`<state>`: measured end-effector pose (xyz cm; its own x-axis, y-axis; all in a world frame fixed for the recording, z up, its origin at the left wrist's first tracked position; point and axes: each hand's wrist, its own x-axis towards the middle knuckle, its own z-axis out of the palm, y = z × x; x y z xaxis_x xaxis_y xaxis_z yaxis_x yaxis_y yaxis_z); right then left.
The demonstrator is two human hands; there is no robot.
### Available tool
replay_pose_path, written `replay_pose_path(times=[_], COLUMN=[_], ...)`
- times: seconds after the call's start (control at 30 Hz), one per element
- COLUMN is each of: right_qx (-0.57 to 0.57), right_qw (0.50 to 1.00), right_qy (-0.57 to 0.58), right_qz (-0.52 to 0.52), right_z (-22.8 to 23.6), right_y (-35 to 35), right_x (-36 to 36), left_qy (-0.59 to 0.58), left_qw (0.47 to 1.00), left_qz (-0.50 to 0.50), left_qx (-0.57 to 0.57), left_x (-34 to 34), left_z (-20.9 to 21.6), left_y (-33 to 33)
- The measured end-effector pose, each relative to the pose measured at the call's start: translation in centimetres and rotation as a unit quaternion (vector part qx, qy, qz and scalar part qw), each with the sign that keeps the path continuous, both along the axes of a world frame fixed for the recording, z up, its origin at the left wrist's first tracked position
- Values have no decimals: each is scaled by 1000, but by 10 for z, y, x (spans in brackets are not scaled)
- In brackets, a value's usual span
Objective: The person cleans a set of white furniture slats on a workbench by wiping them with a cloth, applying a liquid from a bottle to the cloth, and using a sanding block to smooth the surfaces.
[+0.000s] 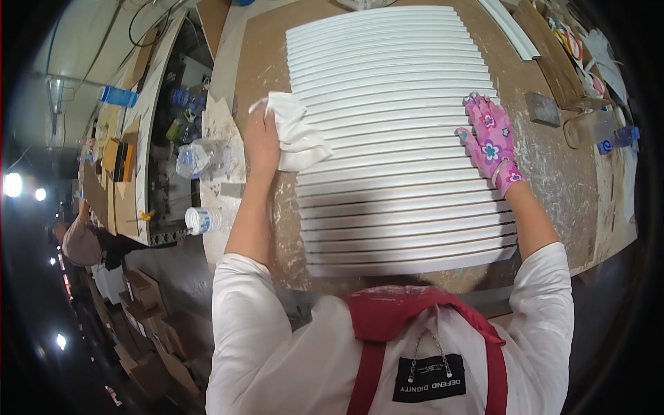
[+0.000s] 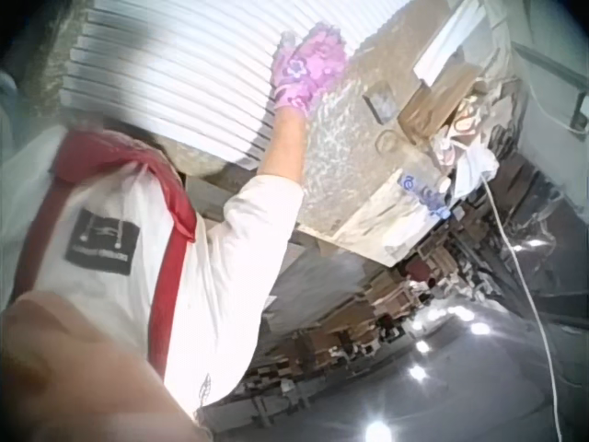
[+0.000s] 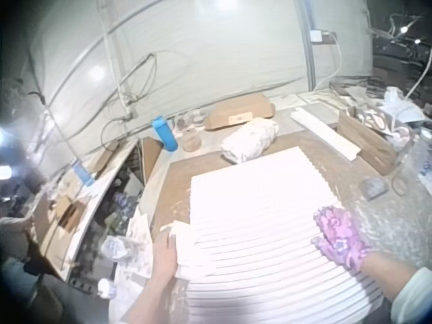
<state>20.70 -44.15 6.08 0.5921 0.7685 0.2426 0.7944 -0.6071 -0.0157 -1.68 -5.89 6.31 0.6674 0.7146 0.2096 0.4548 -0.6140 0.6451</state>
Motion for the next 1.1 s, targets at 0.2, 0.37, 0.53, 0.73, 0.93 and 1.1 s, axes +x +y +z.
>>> replay_pose_path(times=[0.2,0.37,0.53,0.73,0.93,1.1], right_qx=[-5,14,22,55,11,19], right_qw=[1000,1000,1000,998,999,1000], right_qy=[21,-7,11,-37,-34,-21], right_qz=[-7,20,16,14,5,4], right_z=[9,11,6,15,-8,-4], right_y=[15,2,11,35,54,61], right_x=[-10,-6,-7,45,63,52], left_qy=[66,66,99,-173,45,148], left_qw=[951,916,944,960,935,935], left_qz=[-291,-287,-147,-166,-294,-93], left_qx=[80,272,279,144,195,309], left_x=[172,134,34,125,190,102], left_z=[11,-25,-32,51,-21,-28], left_y=[-154,-148,10,-50,-147,-10])
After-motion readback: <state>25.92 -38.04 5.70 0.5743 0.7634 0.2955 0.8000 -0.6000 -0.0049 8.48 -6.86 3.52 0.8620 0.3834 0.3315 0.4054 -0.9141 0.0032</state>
